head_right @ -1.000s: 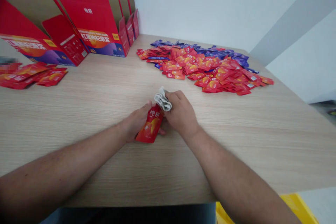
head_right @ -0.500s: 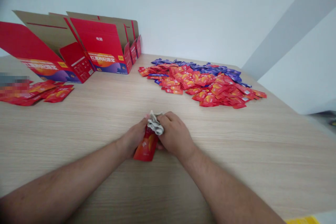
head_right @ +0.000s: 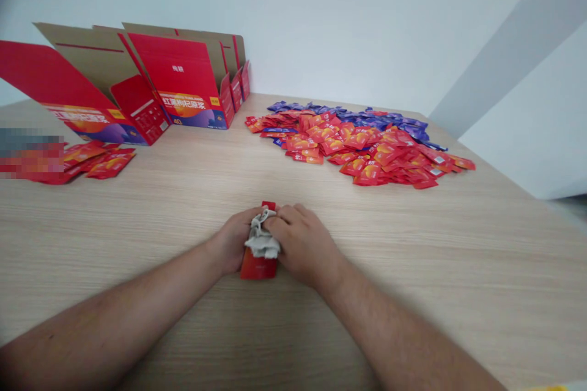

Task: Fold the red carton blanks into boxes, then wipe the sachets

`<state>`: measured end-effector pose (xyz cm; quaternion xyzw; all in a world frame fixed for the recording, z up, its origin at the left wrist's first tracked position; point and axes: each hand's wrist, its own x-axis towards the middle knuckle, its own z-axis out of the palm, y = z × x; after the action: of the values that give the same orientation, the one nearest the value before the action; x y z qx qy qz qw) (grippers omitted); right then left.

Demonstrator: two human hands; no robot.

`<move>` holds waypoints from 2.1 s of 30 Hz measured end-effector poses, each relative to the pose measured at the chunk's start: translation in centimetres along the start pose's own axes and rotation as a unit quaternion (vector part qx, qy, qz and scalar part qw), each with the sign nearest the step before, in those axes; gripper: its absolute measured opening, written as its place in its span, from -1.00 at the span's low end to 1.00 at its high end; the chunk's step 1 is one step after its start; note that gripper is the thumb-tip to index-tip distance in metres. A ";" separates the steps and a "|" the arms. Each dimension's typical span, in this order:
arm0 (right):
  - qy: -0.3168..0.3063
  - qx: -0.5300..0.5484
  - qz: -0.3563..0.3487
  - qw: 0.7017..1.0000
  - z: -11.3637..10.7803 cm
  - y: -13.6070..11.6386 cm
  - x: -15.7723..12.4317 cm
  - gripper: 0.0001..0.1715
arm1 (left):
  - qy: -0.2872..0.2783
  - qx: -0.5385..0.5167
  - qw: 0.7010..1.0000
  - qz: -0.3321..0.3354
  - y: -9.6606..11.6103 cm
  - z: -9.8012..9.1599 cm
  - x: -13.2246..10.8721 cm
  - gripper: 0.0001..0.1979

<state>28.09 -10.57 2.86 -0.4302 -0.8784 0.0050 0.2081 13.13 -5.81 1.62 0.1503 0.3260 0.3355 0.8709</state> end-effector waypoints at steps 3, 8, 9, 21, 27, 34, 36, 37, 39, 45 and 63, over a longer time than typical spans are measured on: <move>-0.021 0.038 -0.017 0.999 0.5 -0.2 -0.1 -0.84 | 0.038 0.006 0.999 0.007 0.2 0.1 0.1 -0.75; -0.013 0.107 -0.018 0.994 1.3 0.2 -0.2 -0.77 | 0.075 -0.025 0.996 0.035 0.7 -0.1 0.3 -0.72; -0.003 0.107 0.008 0.994 1.3 0.3 -0.2 -0.78 | 0.077 -0.026 0.996 0.037 0.8 -0.2 0.4 -0.72; -0.070 0.148 -0.021 0.986 1.3 0.2 -0.3 -0.79 | 0.058 -0.056 0.995 0.066 2.2 -1.6 1.2 -0.82; -0.036 0.142 0.044 0.988 1.4 0.1 -0.3 -0.83 | 0.085 -0.060 0.992 0.076 2.3 -0.9 0.9 -0.81; 0.045 0.093 0.094 0.990 1.2 0.5 0.0 -0.84 | 0.031 -0.028 0.999 0.031 -0.1 0.4 0.2 -0.78; 0.052 0.095 0.099 0.989 1.1 0.3 -0.1 -0.80 | 0.024 -0.012 0.999 0.027 -0.4 0.5 0.0 -0.77; 0.039 0.102 0.069 0.992 1.0 0.2 -0.2 -0.78 | 0.027 0.004 0.999 0.018 -0.5 0.5 -0.1 -0.75; 0.023 0.111 0.019 0.993 1.1 0.1 -0.2 -0.77 | 0.030 0.032 0.999 -0.002 -0.5 0.6 -0.3 -0.74; 0.141 0.089 0.161 0.973 1.6 3.8 0.6 -0.90 | 0.076 0.080 0.992 0.060 -0.9 1.1 -0.3 -0.73; 0.173 0.069 0.194 0.963 1.0 6.2 0.3 -0.88 | 0.093 0.084 0.971 0.203 1.6 -0.5 0.1 -0.84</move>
<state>32.22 -6.33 0.90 -0.5713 -0.7263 0.0312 0.3809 12.01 -4.55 1.99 0.2542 0.3956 0.4894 0.7344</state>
